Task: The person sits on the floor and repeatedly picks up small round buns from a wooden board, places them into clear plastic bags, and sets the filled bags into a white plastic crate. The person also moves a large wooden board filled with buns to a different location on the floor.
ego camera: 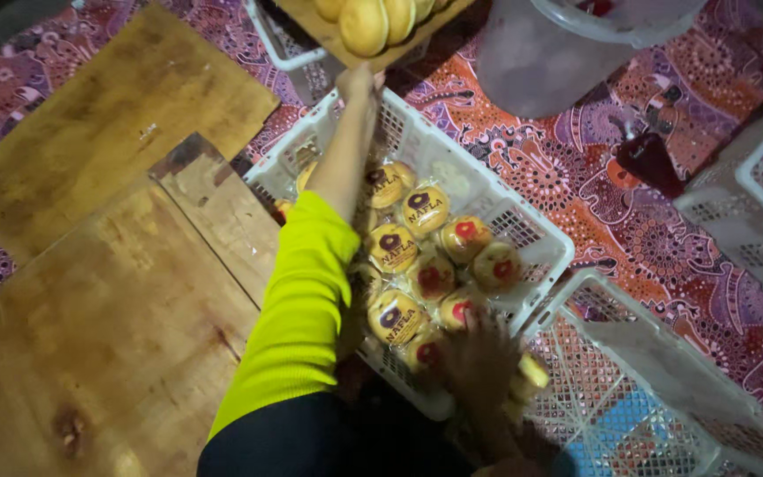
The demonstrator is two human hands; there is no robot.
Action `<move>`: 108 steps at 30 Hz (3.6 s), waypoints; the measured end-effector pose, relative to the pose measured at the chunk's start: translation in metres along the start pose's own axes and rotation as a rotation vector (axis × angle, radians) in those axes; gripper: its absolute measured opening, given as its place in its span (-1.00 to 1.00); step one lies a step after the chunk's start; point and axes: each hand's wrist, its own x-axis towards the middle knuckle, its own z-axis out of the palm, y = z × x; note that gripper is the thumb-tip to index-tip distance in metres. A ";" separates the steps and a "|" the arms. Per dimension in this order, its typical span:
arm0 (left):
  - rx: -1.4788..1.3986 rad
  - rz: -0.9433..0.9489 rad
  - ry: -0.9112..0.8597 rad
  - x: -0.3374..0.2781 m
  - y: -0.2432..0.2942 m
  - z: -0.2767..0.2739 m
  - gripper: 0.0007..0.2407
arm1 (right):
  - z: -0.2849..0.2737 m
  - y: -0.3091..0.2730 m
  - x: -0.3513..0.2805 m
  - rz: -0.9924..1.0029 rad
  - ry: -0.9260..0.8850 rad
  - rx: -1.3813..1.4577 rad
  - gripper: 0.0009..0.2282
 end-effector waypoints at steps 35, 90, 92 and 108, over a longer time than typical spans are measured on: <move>0.152 -0.091 -0.010 -0.113 0.017 -0.207 -0.81 | 0.036 0.025 -0.012 -0.036 0.017 -0.029 -0.28; 0.231 -0.129 -0.267 -0.308 0.091 -0.257 -0.36 | 0.055 0.026 0.339 0.369 -0.218 1.765 -0.63; 0.239 -0.155 -0.242 -0.322 0.086 -0.272 -0.38 | 0.056 0.026 0.317 0.440 -0.190 1.780 -0.66; 0.334 -0.227 -0.156 -0.361 0.116 -0.391 -0.59 | 0.057 0.005 0.156 0.685 -0.188 1.749 -0.73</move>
